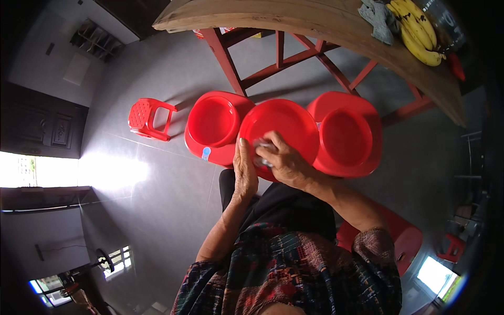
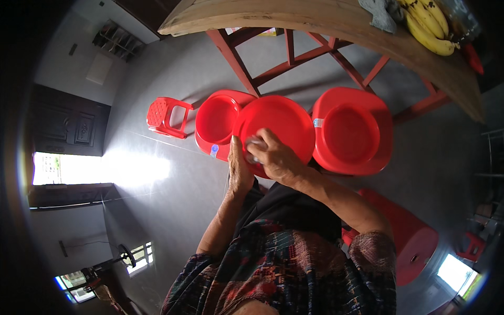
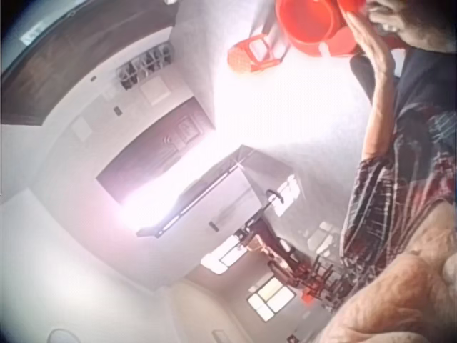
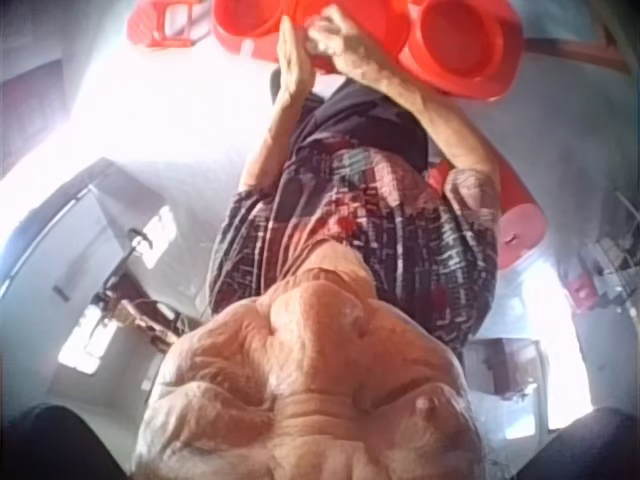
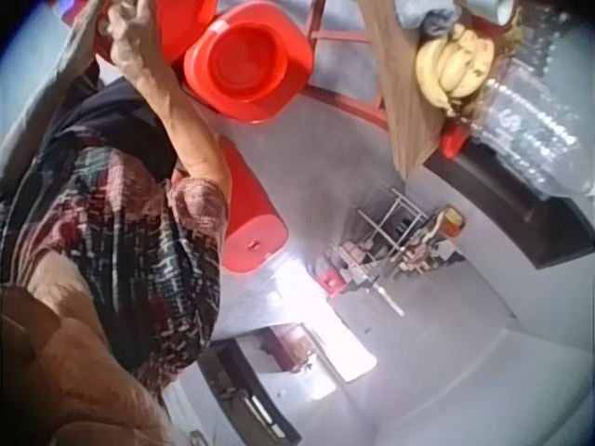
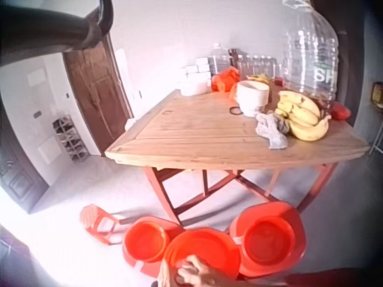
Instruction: The person sits on the floor and wipes the inside and outside of red plastic bowls using a white cloth. They handle the bowls one at a time, rotating them to clean different surfaces, and place them back on the floor or on nearby red stools.
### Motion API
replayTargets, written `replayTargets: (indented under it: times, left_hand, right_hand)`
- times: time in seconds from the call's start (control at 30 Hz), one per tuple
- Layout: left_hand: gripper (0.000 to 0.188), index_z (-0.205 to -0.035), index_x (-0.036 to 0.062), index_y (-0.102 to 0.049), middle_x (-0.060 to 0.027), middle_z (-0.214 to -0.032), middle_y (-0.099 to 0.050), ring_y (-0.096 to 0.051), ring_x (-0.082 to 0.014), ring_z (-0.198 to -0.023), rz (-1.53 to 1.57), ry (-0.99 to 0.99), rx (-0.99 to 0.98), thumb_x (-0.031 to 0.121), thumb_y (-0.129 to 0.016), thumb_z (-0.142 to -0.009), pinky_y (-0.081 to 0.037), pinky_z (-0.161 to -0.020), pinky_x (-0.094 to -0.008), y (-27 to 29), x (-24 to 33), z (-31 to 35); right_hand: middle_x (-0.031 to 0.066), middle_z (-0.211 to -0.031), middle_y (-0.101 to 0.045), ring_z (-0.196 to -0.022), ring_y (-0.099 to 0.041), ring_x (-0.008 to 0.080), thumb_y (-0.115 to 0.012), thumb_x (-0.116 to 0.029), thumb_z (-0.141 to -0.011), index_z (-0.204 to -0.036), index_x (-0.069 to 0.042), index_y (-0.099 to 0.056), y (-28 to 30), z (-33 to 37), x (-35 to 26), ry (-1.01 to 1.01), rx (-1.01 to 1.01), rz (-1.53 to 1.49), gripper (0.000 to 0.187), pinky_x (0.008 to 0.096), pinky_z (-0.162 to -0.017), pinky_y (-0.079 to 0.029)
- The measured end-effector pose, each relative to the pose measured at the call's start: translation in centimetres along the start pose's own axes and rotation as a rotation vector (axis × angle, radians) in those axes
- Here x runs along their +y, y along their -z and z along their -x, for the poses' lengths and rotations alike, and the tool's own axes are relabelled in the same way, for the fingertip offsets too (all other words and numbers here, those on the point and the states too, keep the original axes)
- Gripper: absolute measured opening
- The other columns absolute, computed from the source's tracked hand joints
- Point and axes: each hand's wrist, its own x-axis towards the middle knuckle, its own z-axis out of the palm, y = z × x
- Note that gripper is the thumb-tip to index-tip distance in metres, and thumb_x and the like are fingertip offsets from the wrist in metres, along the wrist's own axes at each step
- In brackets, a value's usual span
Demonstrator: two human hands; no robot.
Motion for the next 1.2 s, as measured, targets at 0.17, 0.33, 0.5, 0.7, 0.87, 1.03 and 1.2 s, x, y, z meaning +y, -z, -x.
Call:
replayTargets:
  times: [0.17, 0.33, 0.5, 0.7, 0.87, 1.03, 1.2]
  left_hand:
    - [0.05, -0.137, 0.0052, -0.039, -0.01, -0.126, -0.053, -0.054, -0.0188, -0.112, 0.073, -0.024, 0.004, 0.04, -0.028, -0.102, -0.045, -0.094, -0.0327, -0.3, 1.1, 0.1]
    - [0.047, -0.134, 0.0004, -0.042, -0.0122, -0.12, -0.057, -0.058, -0.0203, -0.107, 0.202, 0.086, -0.001, 0.034, -0.034, -0.102, -0.049, -0.089, -0.0327, -0.1, 2.5, 1.0]
    - [0.054, -0.137, -0.0003, -0.039, -0.0137, -0.126, -0.054, -0.053, -0.021, -0.113, 0.12, 0.059, 0.096, 0.039, -0.037, -0.1, -0.044, -0.095, -0.0327, 0.4, 2.6, 0.6]
    - [0.057, -0.141, 0.0047, -0.038, -0.0159, -0.134, -0.049, -0.047, -0.0242, -0.123, -0.006, 0.04, 0.023, 0.044, -0.036, -0.1, -0.037, -0.103, -0.035, 0.1, 3.0, 0.9]
    - [0.06, -0.142, 0.0012, -0.035, -0.0155, -0.14, -0.043, -0.038, -0.0243, -0.131, 0.033, 0.034, -0.048, 0.045, -0.033, -0.101, -0.027, -0.109, -0.0338, -1.1, 3.1, 1.1]
    - [0.062, -0.136, 0.0021, -0.04, -0.0112, -0.133, -0.047, -0.045, -0.0201, -0.123, 0.315, 0.112, 0.061, 0.051, -0.028, -0.1, -0.036, -0.104, -0.034, 0.0, 3.1, 0.4]
    - [0.053, -0.135, 0.0031, -0.043, -0.0111, -0.13, -0.051, -0.048, -0.0204, -0.121, 0.282, -0.002, 0.004, 0.043, -0.035, -0.101, -0.038, -0.103, -0.0338, 0.9, 2.5, -0.3]
  right_hand:
    - [0.0138, -0.107, -0.049, -0.102, -0.053, 0.0303, -0.062, -0.009, -0.077, -0.092, -0.003, -0.063, 1.3, -4.6, -0.1, 0.306, 0.195, 0.288, 0.016, 0.0366, -0.078, -0.052]
    - [0.0144, -0.103, -0.048, -0.094, -0.055, 0.0293, -0.067, -0.004, -0.07, -0.084, 0.0, -0.06, 3.1, -5.9, 1.8, 0.345, 0.275, 0.508, 0.016, 0.0387, -0.073, -0.052]
    - [0.0133, -0.101, -0.049, -0.092, -0.053, 0.0279, -0.065, -0.003, -0.07, -0.078, 0.001, -0.06, 4.0, -2.0, 4.3, 0.18, 0.153, 0.689, 0.01, 0.0367, -0.073, -0.05]
    - [0.012, -0.093, -0.048, -0.084, -0.052, 0.0264, -0.067, -0.003, -0.072, -0.073, 0.0, -0.059, 4.0, 0.8, 3.7, 0.036, 0.145, 0.755, 0.009, 0.0333, -0.068, -0.049]
    - [0.0128, -0.09, -0.046, -0.084, -0.053, 0.0287, -0.068, -0.005, -0.075, -0.087, 0.0, -0.056, 2.5, -2.8, 3.5, 0.073, 0.214, 0.665, 0.017, 0.0363, -0.063, -0.05]
    - [0.0166, -0.107, -0.051, -0.097, -0.06, 0.0304, -0.062, -0.002, -0.081, -0.101, 0.002, -0.059, 0.1, -4.6, 0.3, 0.228, 0.084, 0.041, 0.02, 0.0346, -0.073, -0.056]
    - [0.0181, -0.109, -0.052, -0.104, -0.057, 0.0293, -0.061, -0.003, -0.08, -0.094, 0.005, -0.06, 0.4, -4.4, 0.7, 0.47, 0.083, 0.393, 0.016, 0.0334, -0.082, -0.054]
